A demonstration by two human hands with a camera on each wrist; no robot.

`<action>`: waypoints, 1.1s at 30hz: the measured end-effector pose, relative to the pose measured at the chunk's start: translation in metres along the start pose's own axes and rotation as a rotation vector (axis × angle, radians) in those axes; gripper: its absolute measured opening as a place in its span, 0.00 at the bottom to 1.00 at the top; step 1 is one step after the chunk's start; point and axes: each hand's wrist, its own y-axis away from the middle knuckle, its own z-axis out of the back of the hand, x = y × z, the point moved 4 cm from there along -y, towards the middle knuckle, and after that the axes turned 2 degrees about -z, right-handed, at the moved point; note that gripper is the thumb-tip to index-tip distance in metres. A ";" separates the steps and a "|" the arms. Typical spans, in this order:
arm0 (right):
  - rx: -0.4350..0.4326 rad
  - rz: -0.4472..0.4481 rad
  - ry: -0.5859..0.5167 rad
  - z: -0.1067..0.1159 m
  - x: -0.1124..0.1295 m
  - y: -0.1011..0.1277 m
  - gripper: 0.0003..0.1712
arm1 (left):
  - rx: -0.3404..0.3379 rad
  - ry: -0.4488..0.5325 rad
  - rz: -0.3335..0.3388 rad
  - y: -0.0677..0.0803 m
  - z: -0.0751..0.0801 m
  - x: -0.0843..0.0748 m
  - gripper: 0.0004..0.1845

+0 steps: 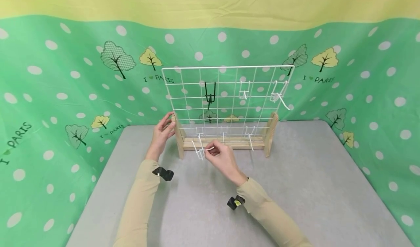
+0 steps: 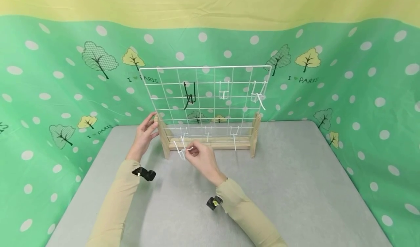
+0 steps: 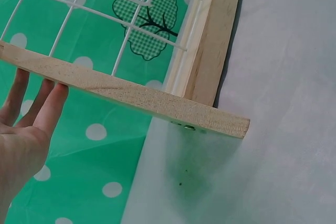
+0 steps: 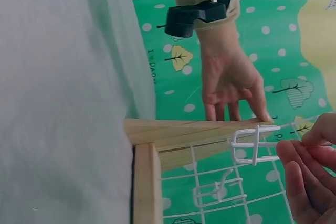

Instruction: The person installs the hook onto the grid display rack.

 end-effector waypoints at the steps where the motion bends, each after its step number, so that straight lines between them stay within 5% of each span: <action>1: -0.003 0.014 0.000 0.001 0.002 -0.002 0.07 | -0.003 0.000 -0.001 0.000 0.000 0.000 0.28; 21: -0.044 0.245 0.059 0.008 0.047 -0.042 0.06 | -0.004 0.010 0.023 0.000 0.002 0.001 0.29; 28: -0.036 0.301 0.140 0.006 0.060 -0.055 0.05 | -0.003 0.006 -0.035 -0.001 0.004 0.001 0.29; 33: -0.028 0.319 0.188 0.003 0.066 -0.064 0.05 | -0.008 0.003 -0.004 -0.001 0.002 0.002 0.30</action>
